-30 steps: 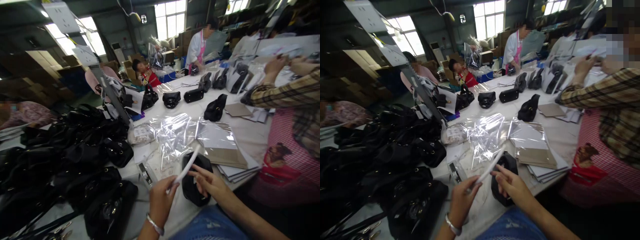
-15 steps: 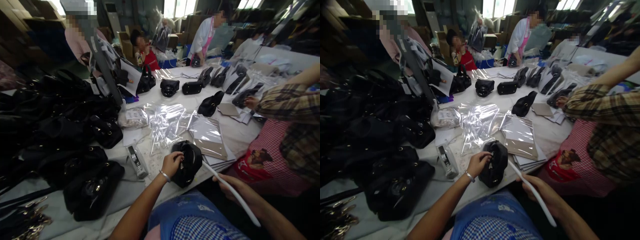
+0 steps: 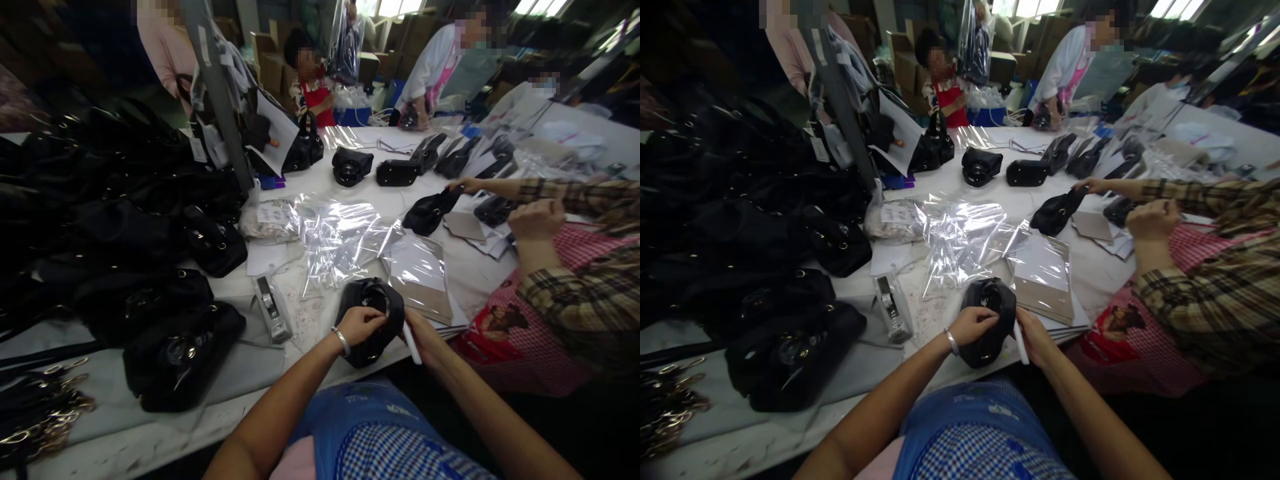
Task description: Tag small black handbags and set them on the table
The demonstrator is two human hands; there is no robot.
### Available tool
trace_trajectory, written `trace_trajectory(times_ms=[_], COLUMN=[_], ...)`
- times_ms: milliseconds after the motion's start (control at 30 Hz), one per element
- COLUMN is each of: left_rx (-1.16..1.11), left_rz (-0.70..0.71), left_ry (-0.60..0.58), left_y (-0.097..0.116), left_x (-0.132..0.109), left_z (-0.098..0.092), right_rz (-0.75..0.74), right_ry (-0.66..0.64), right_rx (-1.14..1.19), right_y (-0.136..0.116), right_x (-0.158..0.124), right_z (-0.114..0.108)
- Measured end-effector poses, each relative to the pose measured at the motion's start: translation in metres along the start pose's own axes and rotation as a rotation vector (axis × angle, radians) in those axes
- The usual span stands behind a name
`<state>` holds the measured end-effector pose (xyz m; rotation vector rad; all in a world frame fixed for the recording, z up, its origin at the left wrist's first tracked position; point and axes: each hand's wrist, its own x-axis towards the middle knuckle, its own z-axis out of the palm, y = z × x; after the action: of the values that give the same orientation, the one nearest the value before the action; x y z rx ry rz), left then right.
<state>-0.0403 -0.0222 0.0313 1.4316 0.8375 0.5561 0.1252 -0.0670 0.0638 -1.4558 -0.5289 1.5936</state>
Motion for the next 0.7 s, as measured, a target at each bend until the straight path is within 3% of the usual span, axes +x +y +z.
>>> trace_trajectory(times_ms=[167,333,433,600,700], left_rx=[-0.060,-0.035,0.048,0.267,0.146], left_rz=[-0.006,-0.150,-0.211,0.050,0.104], left_ry=[-0.066,-0.204,-0.154,0.072,0.070], left_y=[-0.002,0.002,0.007,0.017,0.022], left_x=[0.004,0.015,0.018,0.006,-0.003], left_z=[-0.001,-0.006,-0.008,-0.011,-0.015], right_rz=[-0.009,-0.153,-0.219,-0.150,-0.087], right_ry=[-0.004,0.080,0.075,0.012,-0.084], right_rx=[0.025,-0.039,-0.066,-0.089,-0.053], right_y=[-0.006,0.000,0.002,-0.010,-0.019], right_x=[0.011,0.026,0.031,0.015,0.000], right_z=[0.010,0.013,0.011,0.009,0.007])
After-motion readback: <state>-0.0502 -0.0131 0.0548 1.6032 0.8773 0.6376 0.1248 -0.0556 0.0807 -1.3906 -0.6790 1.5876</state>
